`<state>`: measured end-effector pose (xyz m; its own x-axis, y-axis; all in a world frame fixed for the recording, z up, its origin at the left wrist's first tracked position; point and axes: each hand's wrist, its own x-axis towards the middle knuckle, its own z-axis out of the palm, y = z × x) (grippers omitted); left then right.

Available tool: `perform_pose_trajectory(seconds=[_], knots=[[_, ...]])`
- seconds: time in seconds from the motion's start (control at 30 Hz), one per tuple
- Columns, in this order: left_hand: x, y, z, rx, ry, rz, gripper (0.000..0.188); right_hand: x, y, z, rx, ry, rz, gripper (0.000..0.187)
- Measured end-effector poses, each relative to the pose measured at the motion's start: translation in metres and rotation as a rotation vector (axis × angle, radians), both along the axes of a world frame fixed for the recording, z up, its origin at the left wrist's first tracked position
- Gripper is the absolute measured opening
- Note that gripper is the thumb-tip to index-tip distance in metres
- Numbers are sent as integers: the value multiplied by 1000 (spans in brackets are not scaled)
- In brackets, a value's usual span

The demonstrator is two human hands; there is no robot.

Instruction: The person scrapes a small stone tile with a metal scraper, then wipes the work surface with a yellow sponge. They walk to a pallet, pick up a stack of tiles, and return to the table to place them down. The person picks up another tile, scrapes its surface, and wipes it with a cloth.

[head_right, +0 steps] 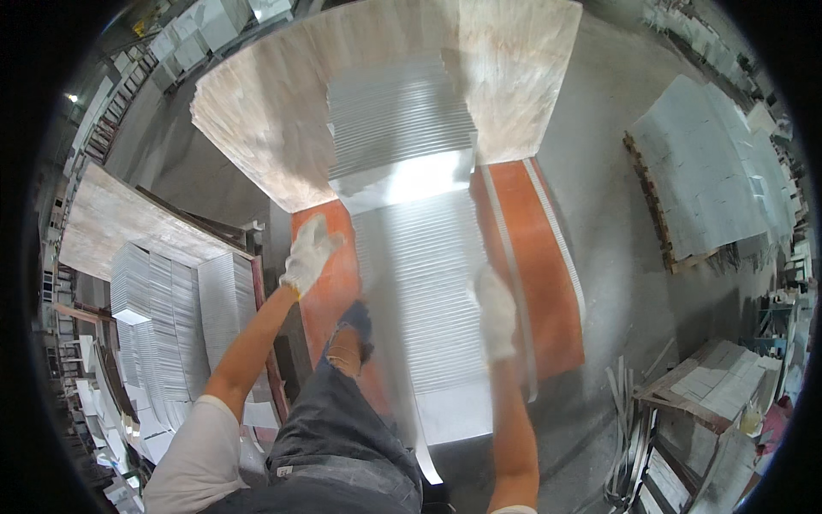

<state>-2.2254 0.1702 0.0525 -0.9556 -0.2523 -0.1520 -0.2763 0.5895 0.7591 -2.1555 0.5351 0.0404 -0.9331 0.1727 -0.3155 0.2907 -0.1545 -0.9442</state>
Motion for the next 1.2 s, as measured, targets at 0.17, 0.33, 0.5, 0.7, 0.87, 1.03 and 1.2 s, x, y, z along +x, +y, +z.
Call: perform_pose_trajectory(seconds=[0.17, 0.33, 0.5, 0.7, 0.87, 1.03, 1.2], knots=[[-116, -9, -37, 50, 90, 118, 99, -133, -35, -2, 92, 71, -51, 69], [-156, -15, -69, 346, 51, 69, 87, -236, -68, -17, 304, 99, -103, 74], [-149, -19, -70, 269, 33, 73, 78, -282, -73, -57, -92, 215, -440, 61], [-117, -8, -67, 88, 186, 0, 71, -289, -58, -83, -37, 212, -252, 40], [-106, -8, -69, 27, 168, -36, 69, -286, -56, -82, -162, 209, -250, 37], [-105, -8, -69, -26, 194, -95, 70, -288, -63, -75, -21, 150, -367, 31], [-107, -2, -74, -1, 238, -66, 69, -295, -68, -61, -67, 121, -416, 35]])
